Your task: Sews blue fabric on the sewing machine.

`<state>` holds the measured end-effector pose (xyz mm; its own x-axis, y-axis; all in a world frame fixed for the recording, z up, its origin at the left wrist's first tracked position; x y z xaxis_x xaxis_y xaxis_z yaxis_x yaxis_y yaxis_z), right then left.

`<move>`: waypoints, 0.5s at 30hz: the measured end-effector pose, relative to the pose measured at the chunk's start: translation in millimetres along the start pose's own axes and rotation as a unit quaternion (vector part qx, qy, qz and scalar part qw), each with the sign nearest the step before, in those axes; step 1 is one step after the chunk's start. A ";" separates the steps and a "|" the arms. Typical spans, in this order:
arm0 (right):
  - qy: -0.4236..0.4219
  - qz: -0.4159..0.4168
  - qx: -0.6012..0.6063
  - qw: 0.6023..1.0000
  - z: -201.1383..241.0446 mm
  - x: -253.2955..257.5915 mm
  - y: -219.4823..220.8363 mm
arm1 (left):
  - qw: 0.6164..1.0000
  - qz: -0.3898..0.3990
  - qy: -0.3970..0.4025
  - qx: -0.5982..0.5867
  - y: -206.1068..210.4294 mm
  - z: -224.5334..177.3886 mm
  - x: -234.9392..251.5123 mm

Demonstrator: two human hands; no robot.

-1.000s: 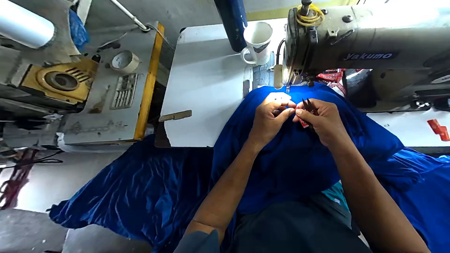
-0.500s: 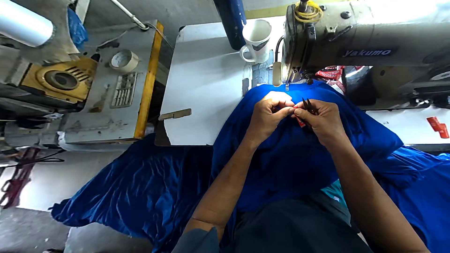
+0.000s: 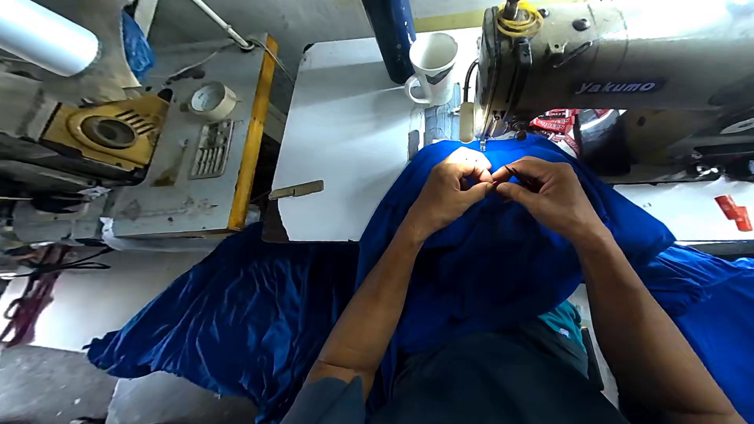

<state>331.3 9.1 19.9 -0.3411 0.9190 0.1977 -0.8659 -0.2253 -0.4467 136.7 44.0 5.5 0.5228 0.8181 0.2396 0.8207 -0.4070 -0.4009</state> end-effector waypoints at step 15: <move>0.107 -0.091 0.089 0.986 -11.9 -2.7 20.2 | 0.998 -0.040 -0.045 -0.032 7.0 -1.8 -13.8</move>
<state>319.1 6.0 0.0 -0.1049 0.9925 0.0631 -0.9625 -0.0854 -0.2577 135.7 29.1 1.0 0.4349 0.8808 0.1871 0.8736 -0.3623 -0.3250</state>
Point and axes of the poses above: each hand's wrist, its own x-axis towards the middle knuckle, its own y-axis out of the palm, z = x × y, the point moved 4 cm from there along x, towards the middle knuckle, and after that the axes turned 4 degrees about z, right-handed, at the moved point
